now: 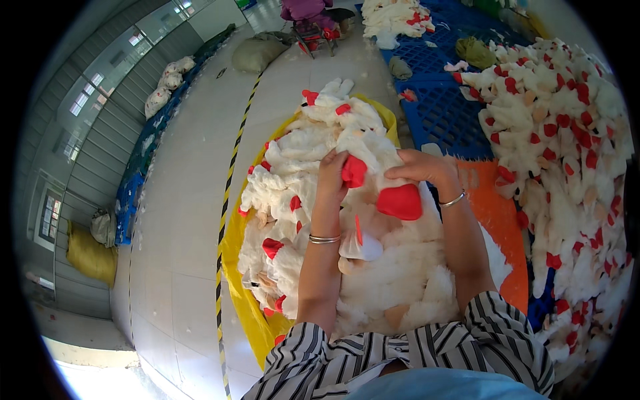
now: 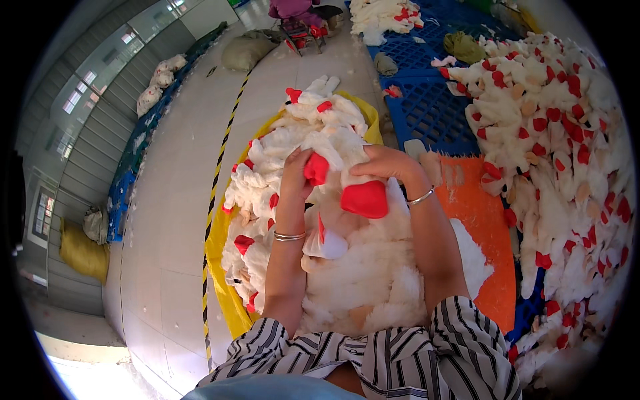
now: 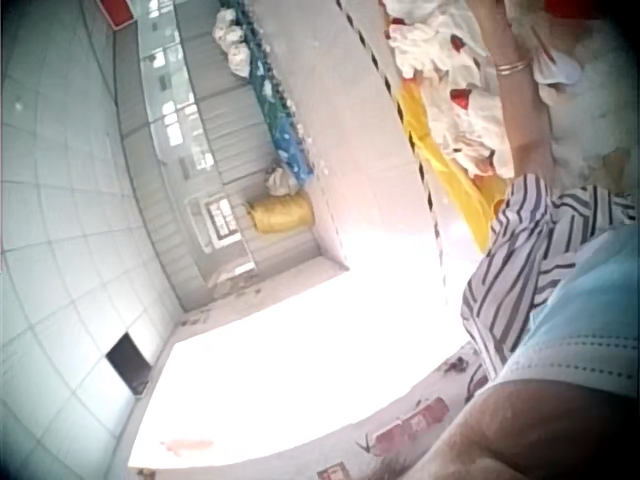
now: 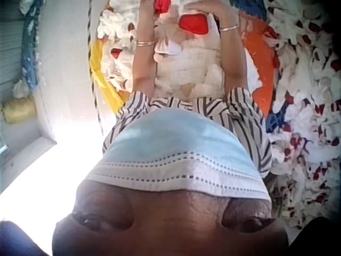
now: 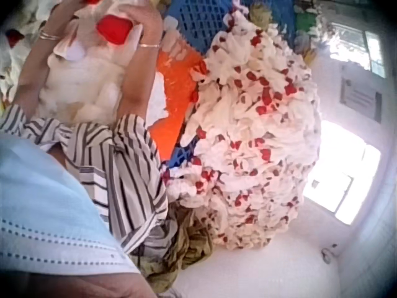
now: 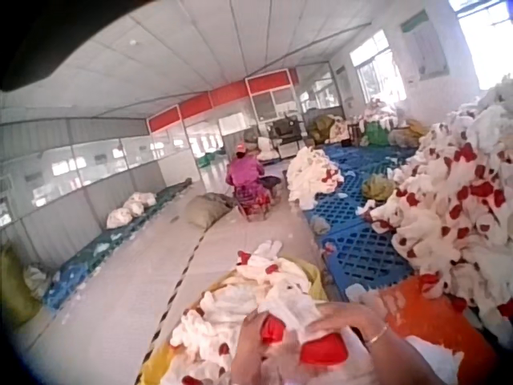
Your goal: The person is assembling white stuffed animal toys with red feet and black eyes. They repeatedly pick up the plush bodies, insert the red feet into the leg openings, and adjust the limbs to ensure they are properly seated. The person handles the toys one at a time, working through a pile of components on a yellow surface.
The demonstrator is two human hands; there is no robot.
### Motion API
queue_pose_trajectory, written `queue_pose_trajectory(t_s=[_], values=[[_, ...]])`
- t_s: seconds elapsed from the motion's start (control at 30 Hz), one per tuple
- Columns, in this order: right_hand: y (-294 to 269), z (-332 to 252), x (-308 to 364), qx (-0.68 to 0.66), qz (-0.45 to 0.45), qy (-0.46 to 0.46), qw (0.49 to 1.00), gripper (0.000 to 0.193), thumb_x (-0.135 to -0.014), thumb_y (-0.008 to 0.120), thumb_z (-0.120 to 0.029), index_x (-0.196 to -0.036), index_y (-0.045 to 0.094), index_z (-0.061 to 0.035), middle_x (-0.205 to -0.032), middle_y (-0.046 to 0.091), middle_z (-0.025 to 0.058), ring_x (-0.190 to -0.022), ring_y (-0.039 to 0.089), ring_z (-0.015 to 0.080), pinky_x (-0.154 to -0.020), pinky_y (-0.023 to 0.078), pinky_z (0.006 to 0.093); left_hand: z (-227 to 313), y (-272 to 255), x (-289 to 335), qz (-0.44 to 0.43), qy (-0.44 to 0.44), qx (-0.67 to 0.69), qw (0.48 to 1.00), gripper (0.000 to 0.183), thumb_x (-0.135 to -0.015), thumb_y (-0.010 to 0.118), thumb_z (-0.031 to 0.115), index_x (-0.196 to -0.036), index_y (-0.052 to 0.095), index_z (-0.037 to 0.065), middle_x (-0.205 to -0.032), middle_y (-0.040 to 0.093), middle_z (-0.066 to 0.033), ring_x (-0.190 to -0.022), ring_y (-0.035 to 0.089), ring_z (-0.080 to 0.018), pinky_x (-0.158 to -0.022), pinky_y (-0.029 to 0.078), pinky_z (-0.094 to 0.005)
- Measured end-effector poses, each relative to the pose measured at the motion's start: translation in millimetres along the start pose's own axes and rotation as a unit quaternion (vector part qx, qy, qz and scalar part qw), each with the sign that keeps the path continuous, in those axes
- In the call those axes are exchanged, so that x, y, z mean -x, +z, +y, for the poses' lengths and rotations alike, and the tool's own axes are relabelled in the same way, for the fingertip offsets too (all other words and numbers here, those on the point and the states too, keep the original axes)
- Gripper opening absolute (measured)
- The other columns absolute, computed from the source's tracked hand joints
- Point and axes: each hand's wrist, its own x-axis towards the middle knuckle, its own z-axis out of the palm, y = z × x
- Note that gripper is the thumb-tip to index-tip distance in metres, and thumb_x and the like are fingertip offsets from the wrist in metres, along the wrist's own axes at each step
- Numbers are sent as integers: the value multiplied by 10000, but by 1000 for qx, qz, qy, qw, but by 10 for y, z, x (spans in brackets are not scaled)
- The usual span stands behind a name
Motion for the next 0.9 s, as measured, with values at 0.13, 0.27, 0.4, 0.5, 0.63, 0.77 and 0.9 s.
queue_pose_trajectory(t_s=[0.13, 0.27, 0.4, 0.5, 0.63, 0.77, 0.9], values=[[-245, 300, 186, -255, 170, -102, 946, 382, -837, 672, -191, -1167, 626, -5, -1102, 668, 113, -951, 648, 197, -846, 516, 286, 172, -313, -48, 127, 67, 145, 979, 325, -910, 574, 183, -1217, 545, 81, -1145, 609, -84, -1013, 616, -245, -854, 526, -442], [-567, 305, 290, -541, 202, -102, 810, 223, -892, 612, -67, -1107, 641, -16, -1030, 670, 90, -896, 657, 178, -797, 551, 287, 475, -582, -12, 54, 157, 229, 959, 392, -977, 507, 231, -1336, 464, 81, -1230, 585, -105, -1110, 598, -272, -921, 530, -427], [-624, 333, 333, -543, 162, -180, 804, 174, -921, 567, -34, -1080, 635, -15, -1037, 647, 97, -948, 638, 195, -845, 537, 300, 551, -484, 97, 41, 252, 238, 937, 322, -991, 478, 191, -1294, 473, 82, -1252, 576, -121, -1122, 596, -256, -934, 529, -418], [-567, 137, 356, -557, 179, -232, 777, 163, -939, 518, -16, -1060, 627, -13, -1062, 626, 96, -990, 616, 183, -875, 517, 294, 628, -438, 158, 10, 287, 250, 925, 267, -982, 489, 140, -1240, 505, 77, -1235, 585, -119, -1130, 590, -253, -955, 519, -416], [-370, 67, 268, -270, 191, -177, 927, 164, -960, 483, -49, -1033, 627, -21, -1052, 615, 74, -918, 592, 127, -827, 493, 268, 558, -289, 172, -12, 211, 205, 956, 223, -986, 507, 218, -1151, 565, 79, -1072, 639, -70, -969, 609, -198, -866, 498, -353], [-355, 200, 164, -423, 173, -110, 882, 165, -961, 503, -80, -1033, 644, -33, -1039, 630, 79, -916, 614, 136, -790, 520, 297, 558, -171, 208, 27, 143, 184, 972, 164, -961, 522, 91, -1088, 610, 36, -979, 649, -58, -815, 637, -145, -673, 542, -276], [-314, 171, 137, -404, 213, -201, 867, 257, -903, 488, -23, -1119, 625, -6, -1115, 638, 106, -944, 616, 140, -786, 523, 283, 524, -136, 220, -6, 164, 162, 973, 234, -954, 502, 40, -1165, 602, 15, -1095, 653, -105, -931, 659, -192, -786, 573, -315]])
